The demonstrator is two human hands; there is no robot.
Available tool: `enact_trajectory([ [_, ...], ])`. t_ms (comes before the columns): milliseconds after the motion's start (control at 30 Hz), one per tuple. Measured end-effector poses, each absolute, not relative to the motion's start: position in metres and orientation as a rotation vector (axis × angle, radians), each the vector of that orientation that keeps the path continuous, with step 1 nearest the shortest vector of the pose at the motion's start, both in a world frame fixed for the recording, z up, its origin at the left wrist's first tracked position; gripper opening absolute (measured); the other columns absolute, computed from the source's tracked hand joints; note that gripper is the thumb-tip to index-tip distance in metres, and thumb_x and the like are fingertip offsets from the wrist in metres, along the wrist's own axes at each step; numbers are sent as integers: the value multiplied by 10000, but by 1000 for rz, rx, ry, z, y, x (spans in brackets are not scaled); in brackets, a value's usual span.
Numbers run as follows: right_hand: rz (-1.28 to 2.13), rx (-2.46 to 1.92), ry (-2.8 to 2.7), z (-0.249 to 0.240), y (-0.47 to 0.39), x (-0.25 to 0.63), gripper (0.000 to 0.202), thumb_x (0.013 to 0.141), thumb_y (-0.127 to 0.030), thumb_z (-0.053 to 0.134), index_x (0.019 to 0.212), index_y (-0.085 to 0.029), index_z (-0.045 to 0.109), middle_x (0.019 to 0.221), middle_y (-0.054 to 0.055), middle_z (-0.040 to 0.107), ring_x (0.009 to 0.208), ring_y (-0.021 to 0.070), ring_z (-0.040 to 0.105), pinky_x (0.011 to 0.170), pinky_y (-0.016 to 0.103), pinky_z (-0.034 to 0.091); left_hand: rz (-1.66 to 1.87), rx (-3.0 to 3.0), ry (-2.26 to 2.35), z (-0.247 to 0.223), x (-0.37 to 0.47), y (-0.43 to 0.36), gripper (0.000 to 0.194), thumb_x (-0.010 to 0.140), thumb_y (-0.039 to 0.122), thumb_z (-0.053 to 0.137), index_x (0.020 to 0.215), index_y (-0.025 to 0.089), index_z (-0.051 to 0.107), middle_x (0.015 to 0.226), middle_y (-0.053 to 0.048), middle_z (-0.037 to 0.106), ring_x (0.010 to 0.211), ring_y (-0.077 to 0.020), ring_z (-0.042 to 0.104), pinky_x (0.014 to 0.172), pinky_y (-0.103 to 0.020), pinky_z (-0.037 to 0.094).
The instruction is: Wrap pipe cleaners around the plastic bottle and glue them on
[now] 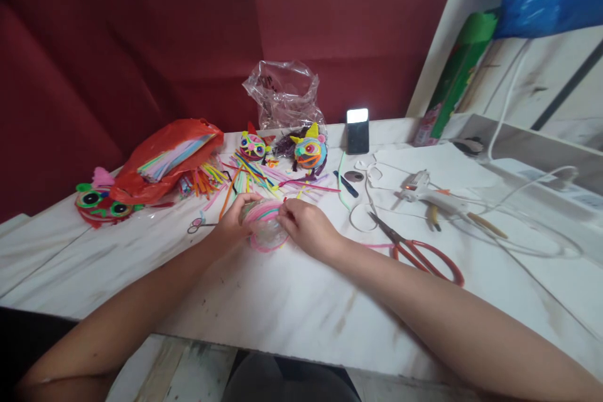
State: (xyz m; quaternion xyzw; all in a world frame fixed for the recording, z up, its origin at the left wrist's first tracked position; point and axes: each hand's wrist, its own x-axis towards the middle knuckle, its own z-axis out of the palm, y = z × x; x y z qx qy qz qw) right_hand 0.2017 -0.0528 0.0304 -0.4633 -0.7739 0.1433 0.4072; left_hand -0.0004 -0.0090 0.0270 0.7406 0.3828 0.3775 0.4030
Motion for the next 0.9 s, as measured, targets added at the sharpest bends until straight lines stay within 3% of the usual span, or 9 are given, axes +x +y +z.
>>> enact_trajectory([
  [233,146,-1099,-2144,45,-50,214,106,826,-91,535,811,-173,600,732,33,624,642,137,550,589,237,411,865,1786,1066,33,1,-11,544,631,366,725,1074,216,447,892,10,568,789,-170,555,675,-273,428],
  [367,-373,-1035,-2120,59,-48,227,159,904,-166,516,848,-182,664,882,101,676,836,213,559,725,345,419,878,1783,1047,32,1,-10,528,643,350,713,1089,216,464,928,0,581,861,-193,572,731,-289,430],
  [467,-607,-1006,-2006,61,-46,229,139,895,-184,550,920,-216,683,1050,96,677,1000,250,534,876,445,396,893,1777,1034,32,2,-11,528,640,374,720,1083,216,480,994,-12,570,883,-198,567,754,-295,431],
  [567,-650,-975,-2008,58,-45,227,230,856,-93,535,1001,-207,673,1186,119,631,1167,282,477,1008,523,329,931,1760,1007,31,2,-11,515,627,366,729,1059,213,495,1005,-13,565,902,-197,558,765,-287,423],
  [667,-604,-912,-2007,58,-46,226,303,824,-68,515,1067,-196,642,1261,138,581,1249,304,425,1008,537,347,952,1658,975,27,3,-10,491,633,350,730,1043,218,493,980,-1,573,877,-179,558,754,-274,417],
  [767,-568,-857,-1962,60,-49,225,262,834,-119,523,1051,-216,633,1222,122,594,1193,300,459,938,504,398,968,1427,944,25,6,-9,465,642,338,728,1017,222,479,943,13,574,797,-149,563,710,-259,420],
  [900,-404,-829,-2045,53,-49,222,188,878,-137,490,941,-184,661,871,95,649,828,222,540,726,381,426,1001,1261,917,27,9,-11,427,620,313,739,958,212,498,880,23,584,735,-128,567,681,-244,420],
])
